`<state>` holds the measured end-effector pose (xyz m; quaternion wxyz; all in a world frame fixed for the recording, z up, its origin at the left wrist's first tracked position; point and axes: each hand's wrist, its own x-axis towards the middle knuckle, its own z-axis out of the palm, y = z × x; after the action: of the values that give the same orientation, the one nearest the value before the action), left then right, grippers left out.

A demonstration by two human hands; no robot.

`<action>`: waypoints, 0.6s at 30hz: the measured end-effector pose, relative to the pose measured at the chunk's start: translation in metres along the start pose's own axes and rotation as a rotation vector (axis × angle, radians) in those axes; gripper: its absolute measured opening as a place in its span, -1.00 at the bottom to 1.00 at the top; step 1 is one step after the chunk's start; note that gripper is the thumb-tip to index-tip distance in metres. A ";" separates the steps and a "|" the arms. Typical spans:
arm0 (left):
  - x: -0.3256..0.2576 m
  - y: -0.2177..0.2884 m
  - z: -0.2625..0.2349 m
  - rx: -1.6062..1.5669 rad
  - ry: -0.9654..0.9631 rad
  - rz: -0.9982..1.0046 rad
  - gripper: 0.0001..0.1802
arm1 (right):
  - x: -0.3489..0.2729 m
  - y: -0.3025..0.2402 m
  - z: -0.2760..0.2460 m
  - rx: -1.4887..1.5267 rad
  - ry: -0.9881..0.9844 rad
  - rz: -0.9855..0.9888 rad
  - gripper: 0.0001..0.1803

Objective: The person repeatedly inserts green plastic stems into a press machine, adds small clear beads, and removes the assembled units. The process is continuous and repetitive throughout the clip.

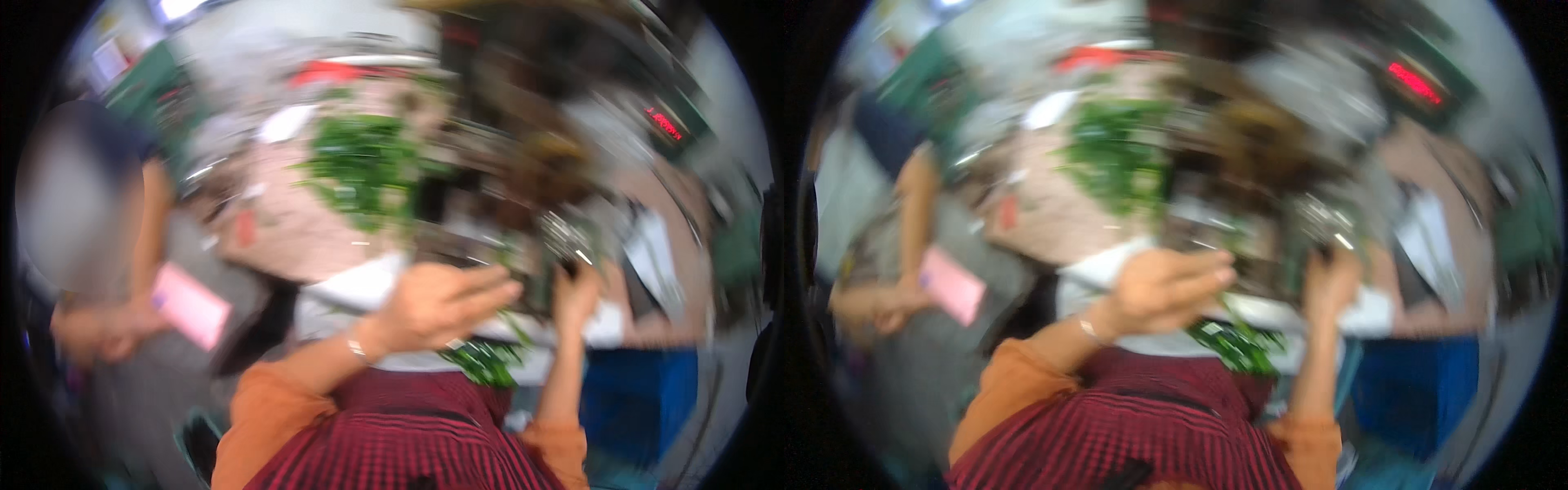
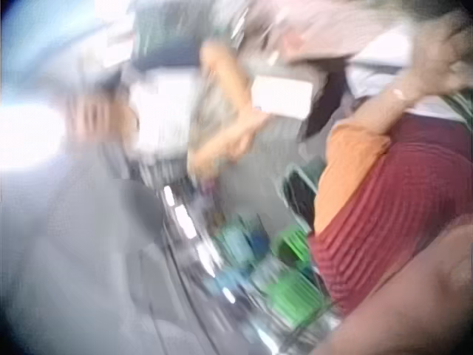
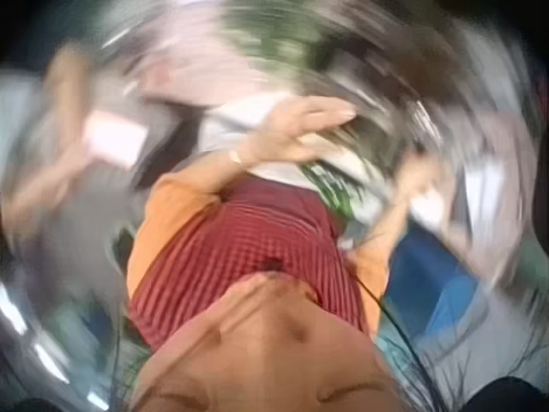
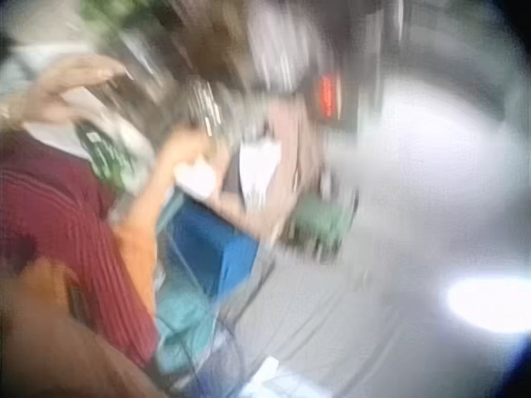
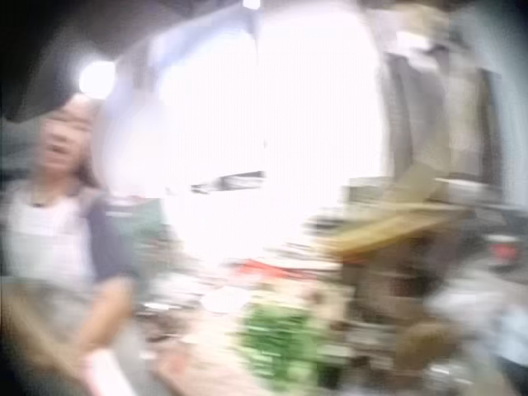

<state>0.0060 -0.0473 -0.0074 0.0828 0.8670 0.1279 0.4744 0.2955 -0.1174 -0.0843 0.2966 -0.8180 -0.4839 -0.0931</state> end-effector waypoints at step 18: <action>-0.070 -0.117 -0.035 0.344 0.066 -0.702 -0.86 | 0.018 0.008 0.017 0.769 -0.056 0.159 -0.80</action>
<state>-0.0763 0.0440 -0.0758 0.0891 0.7561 0.4969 0.4165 0.3092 -0.0976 -0.0934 0.5745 -0.6843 -0.4266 0.1404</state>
